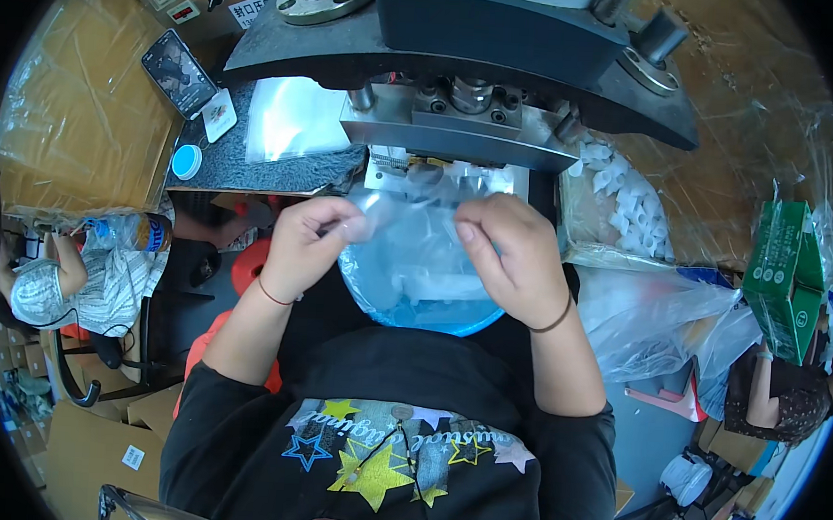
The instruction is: The person is sealing small plastic bags using a desktop heat sealing machine at a factory workstation.
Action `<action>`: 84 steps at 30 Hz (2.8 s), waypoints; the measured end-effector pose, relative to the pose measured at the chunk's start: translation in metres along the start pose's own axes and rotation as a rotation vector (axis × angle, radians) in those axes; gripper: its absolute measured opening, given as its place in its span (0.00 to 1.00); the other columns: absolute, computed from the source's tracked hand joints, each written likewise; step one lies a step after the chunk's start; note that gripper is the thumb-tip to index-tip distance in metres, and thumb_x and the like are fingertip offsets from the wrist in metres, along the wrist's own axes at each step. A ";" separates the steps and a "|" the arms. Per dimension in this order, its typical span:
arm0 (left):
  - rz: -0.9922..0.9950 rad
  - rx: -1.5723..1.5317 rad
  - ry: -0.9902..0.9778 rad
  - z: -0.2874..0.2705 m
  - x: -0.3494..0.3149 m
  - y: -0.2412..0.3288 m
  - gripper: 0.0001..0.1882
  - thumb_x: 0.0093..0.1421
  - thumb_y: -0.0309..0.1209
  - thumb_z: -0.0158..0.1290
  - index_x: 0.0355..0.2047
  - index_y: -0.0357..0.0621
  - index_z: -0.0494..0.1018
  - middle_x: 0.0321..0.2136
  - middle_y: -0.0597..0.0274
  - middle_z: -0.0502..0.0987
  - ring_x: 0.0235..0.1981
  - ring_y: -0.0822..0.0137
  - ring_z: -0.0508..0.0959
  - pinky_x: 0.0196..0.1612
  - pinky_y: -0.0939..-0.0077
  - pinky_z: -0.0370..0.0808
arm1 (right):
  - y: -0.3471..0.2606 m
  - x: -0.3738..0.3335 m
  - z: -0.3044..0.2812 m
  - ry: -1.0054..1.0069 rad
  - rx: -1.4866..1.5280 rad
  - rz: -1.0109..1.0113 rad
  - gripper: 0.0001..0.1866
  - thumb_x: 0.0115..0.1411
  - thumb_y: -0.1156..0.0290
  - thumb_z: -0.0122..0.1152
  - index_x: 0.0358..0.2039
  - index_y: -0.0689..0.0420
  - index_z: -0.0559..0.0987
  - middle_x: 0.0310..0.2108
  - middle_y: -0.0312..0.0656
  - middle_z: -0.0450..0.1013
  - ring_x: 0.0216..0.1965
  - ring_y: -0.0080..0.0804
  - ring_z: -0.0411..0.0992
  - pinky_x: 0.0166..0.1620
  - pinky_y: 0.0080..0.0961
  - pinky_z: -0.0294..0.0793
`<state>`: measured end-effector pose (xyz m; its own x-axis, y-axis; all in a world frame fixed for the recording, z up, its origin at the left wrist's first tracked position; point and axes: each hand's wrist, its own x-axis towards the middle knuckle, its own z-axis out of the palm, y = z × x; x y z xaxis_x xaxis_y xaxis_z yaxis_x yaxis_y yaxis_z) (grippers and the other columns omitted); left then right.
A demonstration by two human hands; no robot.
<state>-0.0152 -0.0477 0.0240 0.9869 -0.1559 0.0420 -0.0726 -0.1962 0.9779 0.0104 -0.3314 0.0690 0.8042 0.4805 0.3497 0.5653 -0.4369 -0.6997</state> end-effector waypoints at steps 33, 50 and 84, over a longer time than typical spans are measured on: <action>-0.416 -0.801 -0.326 0.051 0.032 -0.018 0.11 0.62 0.22 0.55 0.46 0.37 0.75 0.40 0.53 0.82 0.38 0.64 0.84 0.39 0.72 0.82 | 0.077 -0.038 -0.086 -0.036 -0.769 0.575 0.13 0.54 0.70 0.66 0.41 0.55 0.79 0.37 0.50 0.75 0.41 0.52 0.75 0.42 0.41 0.74; 0.490 1.132 0.198 -0.035 0.014 -0.035 0.16 0.63 0.30 0.55 0.51 0.41 0.74 0.47 0.48 0.76 0.51 0.48 0.76 0.52 0.57 0.73 | 0.040 -0.041 -0.066 0.359 -0.488 0.371 0.06 0.65 0.73 0.57 0.39 0.60 0.72 0.28 0.44 0.65 0.28 0.34 0.66 0.34 0.28 0.68; -0.522 -0.680 -0.471 0.071 -0.008 -0.008 0.11 0.67 0.29 0.55 0.47 0.39 0.74 0.40 0.53 0.82 0.37 0.66 0.83 0.40 0.73 0.81 | 0.048 -0.004 -0.055 0.197 -0.687 0.197 0.07 0.62 0.75 0.55 0.40 0.61 0.76 0.40 0.54 0.74 0.42 0.56 0.73 0.45 0.43 0.74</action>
<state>-0.0323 -0.1139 0.0015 0.7019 -0.6076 -0.3718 0.6018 0.2264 0.7659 0.0442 -0.3961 0.0681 0.8841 0.2272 0.4084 0.3428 -0.9093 -0.2361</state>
